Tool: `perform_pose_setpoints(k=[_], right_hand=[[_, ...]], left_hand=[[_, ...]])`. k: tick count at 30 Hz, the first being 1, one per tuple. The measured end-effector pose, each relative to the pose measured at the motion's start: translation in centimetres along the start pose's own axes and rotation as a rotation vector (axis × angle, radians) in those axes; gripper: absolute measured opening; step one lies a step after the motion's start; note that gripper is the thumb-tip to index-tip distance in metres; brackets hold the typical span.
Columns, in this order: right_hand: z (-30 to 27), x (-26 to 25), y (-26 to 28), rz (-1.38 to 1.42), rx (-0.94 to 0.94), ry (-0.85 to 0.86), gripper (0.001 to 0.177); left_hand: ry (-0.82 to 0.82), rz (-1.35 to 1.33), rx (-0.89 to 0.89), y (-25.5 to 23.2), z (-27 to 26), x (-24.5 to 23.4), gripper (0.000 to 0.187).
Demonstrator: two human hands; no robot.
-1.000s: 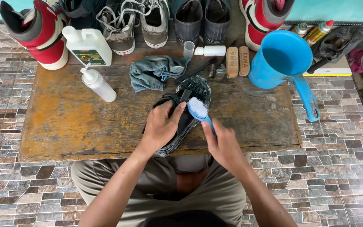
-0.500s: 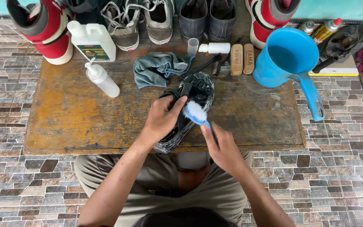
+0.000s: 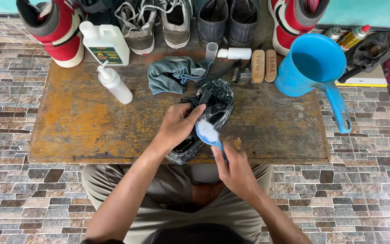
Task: The person scrubs a black sneaker with a blue brush and soapy water, repeatedly dipping the brush into a blue pitcher and applying cleaning solution from a white bottle. The person rotates the shoe to clean different areas including the sole, upper, and interior.
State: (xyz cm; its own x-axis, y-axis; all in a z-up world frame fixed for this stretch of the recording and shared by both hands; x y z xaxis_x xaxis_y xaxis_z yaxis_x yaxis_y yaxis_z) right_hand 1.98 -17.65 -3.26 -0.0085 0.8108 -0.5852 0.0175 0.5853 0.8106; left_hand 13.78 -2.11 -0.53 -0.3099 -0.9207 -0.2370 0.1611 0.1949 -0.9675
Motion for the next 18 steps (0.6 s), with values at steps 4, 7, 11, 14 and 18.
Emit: perform_pose_setpoints(k=[4, 7, 11, 14, 18], right_hand=[[1.3, -1.5, 0.0, -0.011, 0.041, -0.078, 0.041], [0.7, -0.6, 1.3, 0.025, 0.046, 0.009, 0.041], [1.2, -0.4, -0.1, 0.014, 0.048, 0.005, 0.037], [0.9, -0.2, 0.7, 0.017, 0.027, 0.024, 0.033], [1.8, -0.5, -1.5, -0.013, 0.035, -0.026, 0.035]], left_hand=[[0.004, -0.008, -0.007, -0.1, -0.1, 0.0, 0.053], [0.002, -0.027, -0.055, -0.4, -0.2, -0.1, 0.053], [0.027, -0.046, -0.050, -0.4, 0.0, 0.1, 0.052], [0.029, -0.056, -0.043, -0.1, 0.1, 0.0, 0.052], [0.061, -0.076, -0.091, 1.0, 0.3, 0.3, 0.048]])
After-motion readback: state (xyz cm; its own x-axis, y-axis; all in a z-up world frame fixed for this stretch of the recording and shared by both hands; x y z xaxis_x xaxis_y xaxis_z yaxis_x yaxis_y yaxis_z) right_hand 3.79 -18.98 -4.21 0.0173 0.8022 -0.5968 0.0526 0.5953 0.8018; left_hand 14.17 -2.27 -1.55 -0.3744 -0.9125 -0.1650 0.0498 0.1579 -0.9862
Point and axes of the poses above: each hand's wrist, its own z-axis towards the middle knuckle, its own x-axis out of the palm, y = z × x, the point moved 10 cm from there along z, towards the middle knuckle, and after that the axes turned 11 degrees about x, right-handed, at the moved point
